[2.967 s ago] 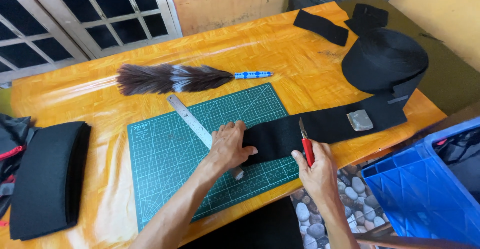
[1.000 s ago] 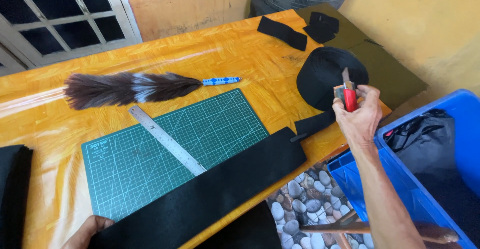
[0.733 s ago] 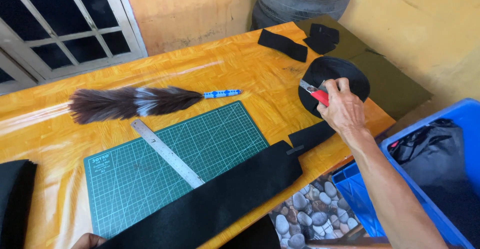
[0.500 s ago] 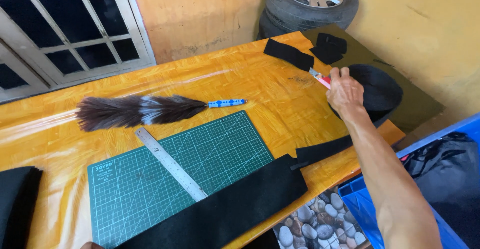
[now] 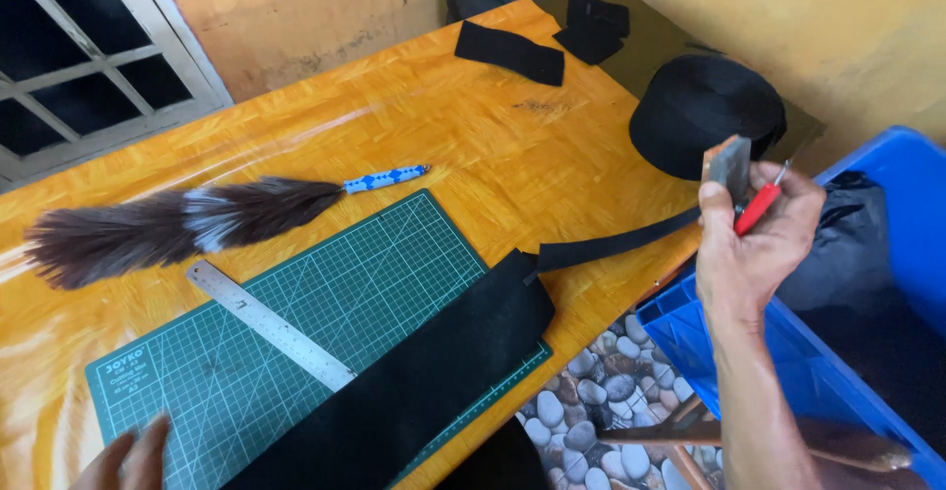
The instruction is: The person measures and cuts black fabric strips on a green cutting mat using a metal ruler and a red utility knife. They repeatedly align the ruler, cut the fabric, and use a feather duster to brush away debris between cuts.
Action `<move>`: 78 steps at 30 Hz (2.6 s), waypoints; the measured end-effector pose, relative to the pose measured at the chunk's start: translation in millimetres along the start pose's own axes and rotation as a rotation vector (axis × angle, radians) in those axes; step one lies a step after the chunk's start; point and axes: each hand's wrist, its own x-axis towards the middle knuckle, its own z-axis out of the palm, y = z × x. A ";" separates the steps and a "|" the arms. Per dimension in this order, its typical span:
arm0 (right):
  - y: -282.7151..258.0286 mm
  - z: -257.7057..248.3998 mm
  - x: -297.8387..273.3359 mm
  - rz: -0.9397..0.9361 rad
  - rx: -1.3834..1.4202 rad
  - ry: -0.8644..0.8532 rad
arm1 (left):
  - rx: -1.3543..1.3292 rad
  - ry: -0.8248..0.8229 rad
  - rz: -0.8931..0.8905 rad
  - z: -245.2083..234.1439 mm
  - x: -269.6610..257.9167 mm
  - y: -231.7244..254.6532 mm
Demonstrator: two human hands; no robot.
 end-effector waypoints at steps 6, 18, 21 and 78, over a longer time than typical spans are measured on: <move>24.1 -17.5 -69.2 0.353 0.074 0.217 | -0.673 -0.557 0.208 -58.8 139.2 235.9; 31.8 -4.3 -104.4 0.375 -0.029 0.002 | -1.110 -0.761 0.298 123.6 226.1 350.7; 39.8 3.5 -98.0 0.393 -0.119 -0.074 | -1.332 -0.882 0.195 144.0 233.6 346.4; 21.4 52.2 -48.5 0.718 -0.634 -0.815 | -0.626 -0.431 0.183 110.3 217.0 348.0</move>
